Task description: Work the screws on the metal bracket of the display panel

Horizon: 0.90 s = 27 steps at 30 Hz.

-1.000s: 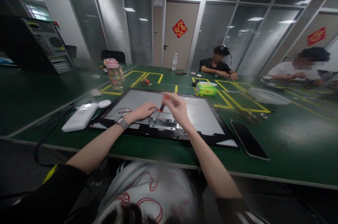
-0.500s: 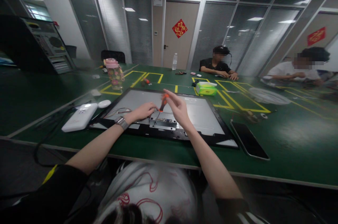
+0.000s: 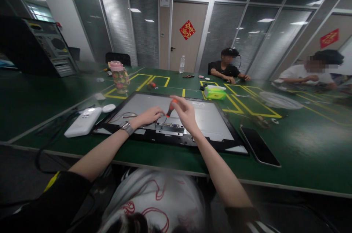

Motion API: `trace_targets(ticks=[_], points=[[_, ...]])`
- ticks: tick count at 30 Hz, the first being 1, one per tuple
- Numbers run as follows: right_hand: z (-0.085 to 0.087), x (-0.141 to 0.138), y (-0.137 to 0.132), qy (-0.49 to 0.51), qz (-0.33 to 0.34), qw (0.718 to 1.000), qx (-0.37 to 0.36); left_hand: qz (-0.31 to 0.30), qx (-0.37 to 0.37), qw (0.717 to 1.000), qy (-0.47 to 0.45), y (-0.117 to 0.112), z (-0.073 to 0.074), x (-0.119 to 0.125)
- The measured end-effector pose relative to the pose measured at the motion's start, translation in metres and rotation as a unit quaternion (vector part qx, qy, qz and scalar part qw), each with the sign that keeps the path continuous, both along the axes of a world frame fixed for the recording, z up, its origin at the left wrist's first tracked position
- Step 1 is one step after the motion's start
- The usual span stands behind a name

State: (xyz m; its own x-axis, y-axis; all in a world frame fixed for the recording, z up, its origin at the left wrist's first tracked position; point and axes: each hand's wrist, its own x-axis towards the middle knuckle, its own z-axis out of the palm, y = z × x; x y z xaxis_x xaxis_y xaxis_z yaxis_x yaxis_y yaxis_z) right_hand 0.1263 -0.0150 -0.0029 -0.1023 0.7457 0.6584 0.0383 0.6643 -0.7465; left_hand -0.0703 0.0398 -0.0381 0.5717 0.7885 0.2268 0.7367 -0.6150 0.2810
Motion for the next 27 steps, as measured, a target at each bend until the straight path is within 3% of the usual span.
trace_targets(ticks=[4,8,18,27], points=[[-0.0001,-0.0029,0.0002,0.034,-0.025,0.999,-0.001,0.000,0.000,1.000,0.000,-0.0006,0.0002,-0.0002],[-0.0014,-0.0042,0.0006,0.055,-0.006,0.998,-0.022,-0.002,0.001,1.000,-0.003,0.0002,-0.0012,-0.0007],[-0.0006,-0.0040,0.0014,0.105,0.156,0.978,-0.084,-0.001,0.013,1.000,0.007,0.0013,-0.0021,-0.0005],[-0.0002,-0.0025,0.0028,0.105,0.143,0.979,-0.105,-0.003,0.001,1.000,0.002,-0.0011,0.0008,-0.0003]])
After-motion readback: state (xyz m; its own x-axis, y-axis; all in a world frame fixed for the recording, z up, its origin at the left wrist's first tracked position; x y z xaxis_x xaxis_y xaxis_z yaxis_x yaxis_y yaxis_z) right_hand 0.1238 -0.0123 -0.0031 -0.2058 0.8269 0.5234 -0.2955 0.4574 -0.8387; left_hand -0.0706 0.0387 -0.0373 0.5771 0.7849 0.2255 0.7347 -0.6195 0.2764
